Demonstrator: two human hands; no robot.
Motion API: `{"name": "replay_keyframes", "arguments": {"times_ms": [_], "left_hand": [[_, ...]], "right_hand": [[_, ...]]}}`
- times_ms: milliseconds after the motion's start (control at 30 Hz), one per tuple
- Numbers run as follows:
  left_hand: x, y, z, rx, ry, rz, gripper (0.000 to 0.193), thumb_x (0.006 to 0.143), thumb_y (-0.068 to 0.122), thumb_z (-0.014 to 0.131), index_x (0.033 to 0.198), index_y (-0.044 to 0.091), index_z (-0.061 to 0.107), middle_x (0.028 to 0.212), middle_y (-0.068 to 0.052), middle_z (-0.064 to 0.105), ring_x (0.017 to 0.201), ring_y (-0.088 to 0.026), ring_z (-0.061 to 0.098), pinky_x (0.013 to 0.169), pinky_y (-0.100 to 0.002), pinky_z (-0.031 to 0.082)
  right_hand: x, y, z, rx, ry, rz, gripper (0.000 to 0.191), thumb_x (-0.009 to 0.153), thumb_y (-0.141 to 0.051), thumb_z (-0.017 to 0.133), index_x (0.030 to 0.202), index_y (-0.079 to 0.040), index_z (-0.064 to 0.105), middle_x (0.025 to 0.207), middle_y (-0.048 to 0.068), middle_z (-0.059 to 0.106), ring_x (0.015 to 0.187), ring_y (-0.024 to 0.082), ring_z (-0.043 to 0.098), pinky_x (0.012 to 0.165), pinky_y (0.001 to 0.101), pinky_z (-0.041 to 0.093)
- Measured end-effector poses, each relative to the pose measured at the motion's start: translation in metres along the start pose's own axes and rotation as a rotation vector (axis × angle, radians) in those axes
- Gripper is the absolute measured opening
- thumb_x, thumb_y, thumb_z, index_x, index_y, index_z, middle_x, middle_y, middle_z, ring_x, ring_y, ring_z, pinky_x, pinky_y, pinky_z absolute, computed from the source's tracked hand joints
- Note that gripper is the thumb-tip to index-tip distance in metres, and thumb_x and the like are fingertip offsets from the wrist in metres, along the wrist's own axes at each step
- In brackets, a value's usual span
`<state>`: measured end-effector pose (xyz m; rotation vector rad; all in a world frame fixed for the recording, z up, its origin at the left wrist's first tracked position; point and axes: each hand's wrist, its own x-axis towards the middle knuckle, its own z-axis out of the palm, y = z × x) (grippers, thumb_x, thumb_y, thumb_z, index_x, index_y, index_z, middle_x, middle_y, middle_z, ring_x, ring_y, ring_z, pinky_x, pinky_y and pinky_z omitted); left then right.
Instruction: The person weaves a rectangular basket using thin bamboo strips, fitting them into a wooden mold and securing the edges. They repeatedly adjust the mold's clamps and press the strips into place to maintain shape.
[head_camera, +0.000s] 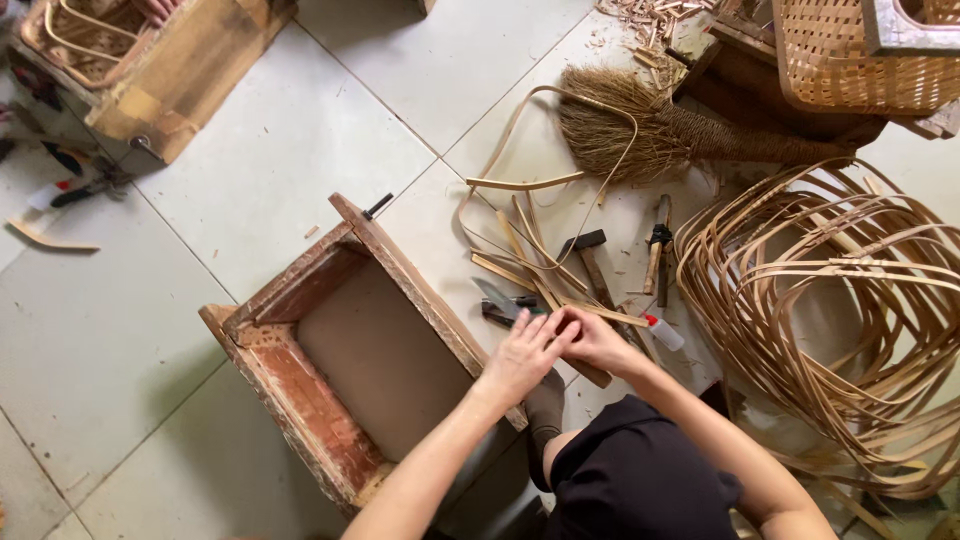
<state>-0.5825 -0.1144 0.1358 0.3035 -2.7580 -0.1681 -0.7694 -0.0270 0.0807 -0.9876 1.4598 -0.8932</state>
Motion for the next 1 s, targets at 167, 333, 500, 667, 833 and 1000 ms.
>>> {"name": "replay_keyframes", "arguments": {"times_ms": [167, 333, 500, 667, 833, 1000], "left_hand": [[-0.007, -0.008, -0.033, -0.248, -0.049, -0.122, 0.046, 0.096, 0.009, 0.065, 0.141, 0.005, 0.057, 0.125, -0.013, 0.065, 0.104, -0.03, 0.063, 0.101, -0.043, 0.048], [-0.025, -0.012, -0.087, -0.481, 0.334, -0.387, 0.038, 0.094, 0.009, 0.07, 0.129, 0.008, 0.056, 0.118, -0.012, 0.065, 0.105, -0.032, 0.066, 0.093, -0.04, 0.054], [-0.041, -0.003, -0.111, -0.694, 0.636, -0.676, 0.027, 0.1, 0.008, 0.067, 0.126, 0.008, 0.061, 0.104, -0.006, 0.066, 0.087, -0.023, 0.068, 0.079, -0.035, 0.061], [-0.073, 0.025, -0.129, -0.597, 0.791, -0.62, 0.019, 0.083, 0.013, 0.082, 0.092, 0.012, 0.065, 0.086, -0.002, 0.06, 0.083, -0.022, 0.063, 0.07, -0.036, 0.05], [-0.091, 0.055, -0.112, -0.728, 0.659, -0.601, 0.018, 0.081, 0.018, 0.087, 0.085, 0.012, 0.07, 0.081, 0.0, 0.059, 0.082, -0.021, 0.061, 0.071, -0.036, 0.048], [-0.101, 0.062, -0.092, -0.609, 0.695, -0.55, 0.042, 0.082, 0.035, 0.088, 0.065, 0.012, 0.058, 0.066, -0.003, 0.052, 0.063, -0.023, 0.056, 0.06, -0.038, 0.042]], "right_hand": [[0.025, 0.006, -0.047, 0.135, -0.056, -0.158, 0.038, 0.097, -0.033, 0.066, 0.121, -0.003, 0.07, 0.113, 0.01, 0.073, 0.102, 0.019, 0.067, 0.09, 0.0326, 0.054], [0.08, 0.037, -0.059, -0.68, 0.567, 0.042, 0.051, 0.086, -0.033, 0.074, 0.124, 0.0, 0.066, 0.115, 0.022, 0.069, 0.108, 0.037, 0.066, 0.093, 0.0465, 0.052], [0.103, 0.046, -0.052, -0.825, 0.517, 0.21, 0.06, 0.084, -0.035, 0.075, 0.129, 0.004, 0.064, 0.121, 0.027, 0.068, 0.113, 0.043, 0.065, 0.099, 0.0492, 0.052], [0.106, 0.061, -0.063, -0.767, 0.57, 0.3, 0.073, 0.085, -0.043, 0.071, 0.14, 0.003, 0.057, 0.14, 0.029, 0.062, 0.13, 0.042, 0.059, 0.114, 0.049, 0.046], [0.07, 0.081, -0.085, -1.277, 0.824, -0.171, 0.083, 0.097, -0.034, 0.074, 0.154, 0.015, 0.039, 0.154, 0.037, 0.043, 0.146, 0.048, 0.043, 0.122, 0.0536, 0.032], [0.034, 0.03, -0.158, -1.211, 0.8, -0.369, 0.021, 0.096, -0.003, 0.074, 0.112, -0.003, 0.06, 0.102, 0.009, 0.062, 0.079, 0.013, 0.054, 0.065, 0.0275, 0.046]]}}
